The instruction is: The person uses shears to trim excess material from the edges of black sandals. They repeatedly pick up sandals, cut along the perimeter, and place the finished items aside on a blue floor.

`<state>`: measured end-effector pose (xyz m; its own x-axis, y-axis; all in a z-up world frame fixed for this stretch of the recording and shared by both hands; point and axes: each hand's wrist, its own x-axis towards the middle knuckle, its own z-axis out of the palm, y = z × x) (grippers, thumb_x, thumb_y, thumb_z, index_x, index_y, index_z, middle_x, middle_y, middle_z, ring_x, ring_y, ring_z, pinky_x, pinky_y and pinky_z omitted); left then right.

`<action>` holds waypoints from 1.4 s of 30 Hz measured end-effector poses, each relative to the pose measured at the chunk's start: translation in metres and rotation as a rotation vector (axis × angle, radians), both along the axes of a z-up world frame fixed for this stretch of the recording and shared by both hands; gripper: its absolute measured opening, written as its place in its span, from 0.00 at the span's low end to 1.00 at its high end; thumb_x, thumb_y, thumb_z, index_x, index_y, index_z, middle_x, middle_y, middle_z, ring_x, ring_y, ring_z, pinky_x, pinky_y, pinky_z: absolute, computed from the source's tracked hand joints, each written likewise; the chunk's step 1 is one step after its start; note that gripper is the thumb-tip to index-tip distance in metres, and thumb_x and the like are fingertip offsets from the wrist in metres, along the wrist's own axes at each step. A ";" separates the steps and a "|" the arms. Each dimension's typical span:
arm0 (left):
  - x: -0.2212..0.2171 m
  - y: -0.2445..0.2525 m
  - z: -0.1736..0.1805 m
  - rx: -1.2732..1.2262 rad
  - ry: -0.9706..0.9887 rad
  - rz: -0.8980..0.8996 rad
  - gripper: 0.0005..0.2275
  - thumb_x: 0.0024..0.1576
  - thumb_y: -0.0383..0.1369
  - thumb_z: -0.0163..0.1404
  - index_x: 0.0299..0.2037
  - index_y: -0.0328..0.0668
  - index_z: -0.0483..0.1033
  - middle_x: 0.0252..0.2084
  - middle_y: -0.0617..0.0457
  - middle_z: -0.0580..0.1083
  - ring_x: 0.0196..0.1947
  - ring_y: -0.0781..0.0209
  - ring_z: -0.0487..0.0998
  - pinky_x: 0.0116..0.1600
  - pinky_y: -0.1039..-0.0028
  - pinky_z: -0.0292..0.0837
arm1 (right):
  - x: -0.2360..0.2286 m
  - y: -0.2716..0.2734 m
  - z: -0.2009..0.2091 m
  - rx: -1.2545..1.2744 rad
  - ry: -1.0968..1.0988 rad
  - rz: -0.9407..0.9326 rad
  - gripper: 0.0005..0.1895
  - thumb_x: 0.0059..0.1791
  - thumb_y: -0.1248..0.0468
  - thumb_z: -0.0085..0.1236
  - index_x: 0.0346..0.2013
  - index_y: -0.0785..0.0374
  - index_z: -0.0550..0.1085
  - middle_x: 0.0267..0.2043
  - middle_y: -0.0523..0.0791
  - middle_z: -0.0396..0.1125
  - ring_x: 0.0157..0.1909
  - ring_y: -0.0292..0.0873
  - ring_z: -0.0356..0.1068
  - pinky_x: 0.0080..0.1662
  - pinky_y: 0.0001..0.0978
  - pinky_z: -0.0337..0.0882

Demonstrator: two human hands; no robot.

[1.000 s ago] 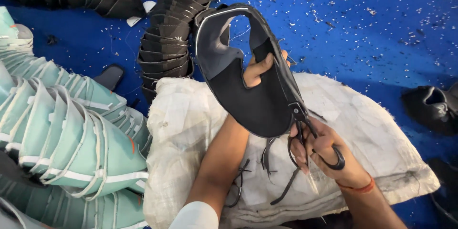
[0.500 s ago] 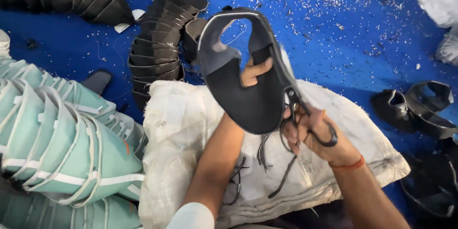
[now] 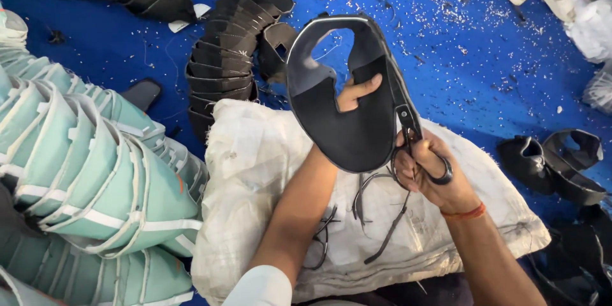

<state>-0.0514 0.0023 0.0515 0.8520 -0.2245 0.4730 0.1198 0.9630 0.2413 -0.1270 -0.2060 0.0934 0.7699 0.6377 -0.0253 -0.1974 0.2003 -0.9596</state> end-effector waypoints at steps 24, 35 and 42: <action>-0.012 -0.005 0.007 0.142 0.056 0.013 0.07 0.63 0.27 0.51 0.50 0.36 0.76 0.43 0.48 0.79 0.42 0.56 0.81 0.49 0.68 0.76 | 0.014 -0.008 0.000 0.044 -0.017 0.072 0.33 0.52 0.40 0.57 0.54 0.67 0.68 0.31 0.43 0.61 0.33 0.38 0.61 0.32 0.30 0.64; -0.008 -0.012 0.003 0.150 0.007 -0.112 0.07 0.64 0.29 0.51 0.49 0.36 0.75 0.40 0.45 0.80 0.35 0.53 0.81 0.40 0.65 0.77 | 0.014 -0.012 0.001 0.039 -0.024 0.089 0.35 0.51 0.38 0.57 0.54 0.68 0.67 0.32 0.44 0.62 0.35 0.38 0.62 0.34 0.30 0.66; 0.002 -0.024 -0.011 0.081 0.090 0.033 0.12 0.63 0.24 0.52 0.56 0.35 0.74 0.48 0.50 0.77 0.50 0.58 0.78 0.57 0.68 0.71 | 0.016 -0.013 -0.004 -0.002 -0.080 0.006 0.27 0.52 0.48 0.63 0.48 0.68 0.67 0.24 0.42 0.59 0.21 0.36 0.58 0.23 0.27 0.59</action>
<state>-0.0495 -0.0214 0.0407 0.8980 -0.2295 0.3753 0.1128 0.9447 0.3079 -0.1110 -0.2191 0.0892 0.7659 0.6420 0.0345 -0.1215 0.1972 -0.9728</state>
